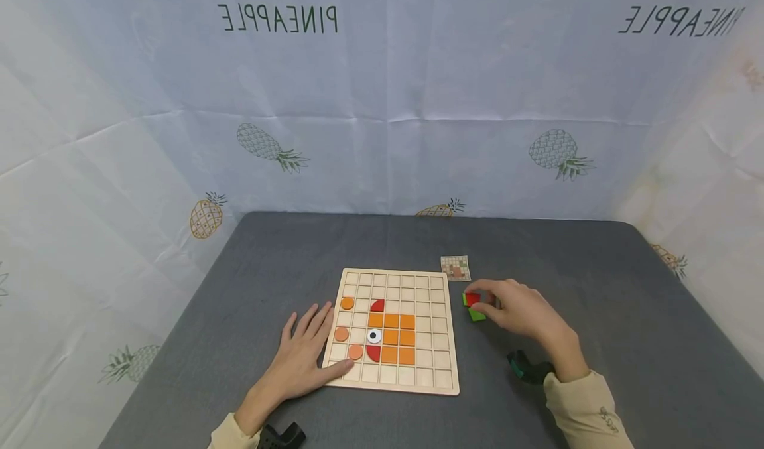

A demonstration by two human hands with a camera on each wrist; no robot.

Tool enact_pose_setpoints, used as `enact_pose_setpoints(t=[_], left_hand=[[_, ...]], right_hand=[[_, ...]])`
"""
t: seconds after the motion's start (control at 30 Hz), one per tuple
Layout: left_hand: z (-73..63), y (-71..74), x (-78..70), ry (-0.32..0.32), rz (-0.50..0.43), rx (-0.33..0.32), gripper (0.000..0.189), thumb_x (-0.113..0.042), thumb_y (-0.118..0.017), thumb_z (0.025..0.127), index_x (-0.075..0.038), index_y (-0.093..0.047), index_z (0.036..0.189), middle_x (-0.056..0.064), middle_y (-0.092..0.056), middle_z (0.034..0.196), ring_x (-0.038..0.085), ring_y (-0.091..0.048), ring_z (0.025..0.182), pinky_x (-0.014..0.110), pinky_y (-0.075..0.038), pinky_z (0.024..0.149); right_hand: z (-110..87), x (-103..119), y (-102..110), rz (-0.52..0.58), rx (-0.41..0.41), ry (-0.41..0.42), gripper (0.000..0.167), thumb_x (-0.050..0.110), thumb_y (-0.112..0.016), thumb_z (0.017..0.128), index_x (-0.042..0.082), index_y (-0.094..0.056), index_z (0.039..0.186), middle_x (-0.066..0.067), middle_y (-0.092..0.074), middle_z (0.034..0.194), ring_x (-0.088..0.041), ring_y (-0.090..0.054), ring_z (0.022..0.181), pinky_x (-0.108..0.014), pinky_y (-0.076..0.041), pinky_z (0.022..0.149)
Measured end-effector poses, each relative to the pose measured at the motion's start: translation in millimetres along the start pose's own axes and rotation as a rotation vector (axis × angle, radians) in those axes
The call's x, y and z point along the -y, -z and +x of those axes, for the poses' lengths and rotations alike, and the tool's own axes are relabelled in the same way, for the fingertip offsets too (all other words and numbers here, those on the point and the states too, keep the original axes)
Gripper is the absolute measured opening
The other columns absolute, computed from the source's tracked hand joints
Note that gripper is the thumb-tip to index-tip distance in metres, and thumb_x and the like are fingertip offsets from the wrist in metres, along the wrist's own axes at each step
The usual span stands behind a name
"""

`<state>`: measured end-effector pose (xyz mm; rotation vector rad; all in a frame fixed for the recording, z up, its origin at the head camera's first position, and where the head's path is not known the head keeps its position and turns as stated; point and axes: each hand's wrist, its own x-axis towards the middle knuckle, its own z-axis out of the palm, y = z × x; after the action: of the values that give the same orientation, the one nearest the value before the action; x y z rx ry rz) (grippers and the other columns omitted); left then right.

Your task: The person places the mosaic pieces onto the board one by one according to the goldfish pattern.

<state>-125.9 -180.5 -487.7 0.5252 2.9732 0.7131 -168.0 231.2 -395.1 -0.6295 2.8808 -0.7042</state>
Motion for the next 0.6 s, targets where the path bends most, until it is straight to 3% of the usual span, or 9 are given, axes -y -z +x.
enact_pose_setpoints(t=[0.6], left_hand=[[-0.2,-1.2,1.4,-0.017,-0.002,-0.014,0.106,-0.068,-0.07,0.092,0.0,-0.039,0.167,0.019,-0.034,0.178,0.048,-0.027,0.166,0.078,-0.01,0.128]], right_hand=[[0.3,17,-6,-0.031,-0.002,0.056,0.026,0.021,-0.077,0.102,0.014,-0.078,0.127,0.012,-0.056,0.07,-0.001,-0.042,0.055,-0.021,-0.032,0.051]])
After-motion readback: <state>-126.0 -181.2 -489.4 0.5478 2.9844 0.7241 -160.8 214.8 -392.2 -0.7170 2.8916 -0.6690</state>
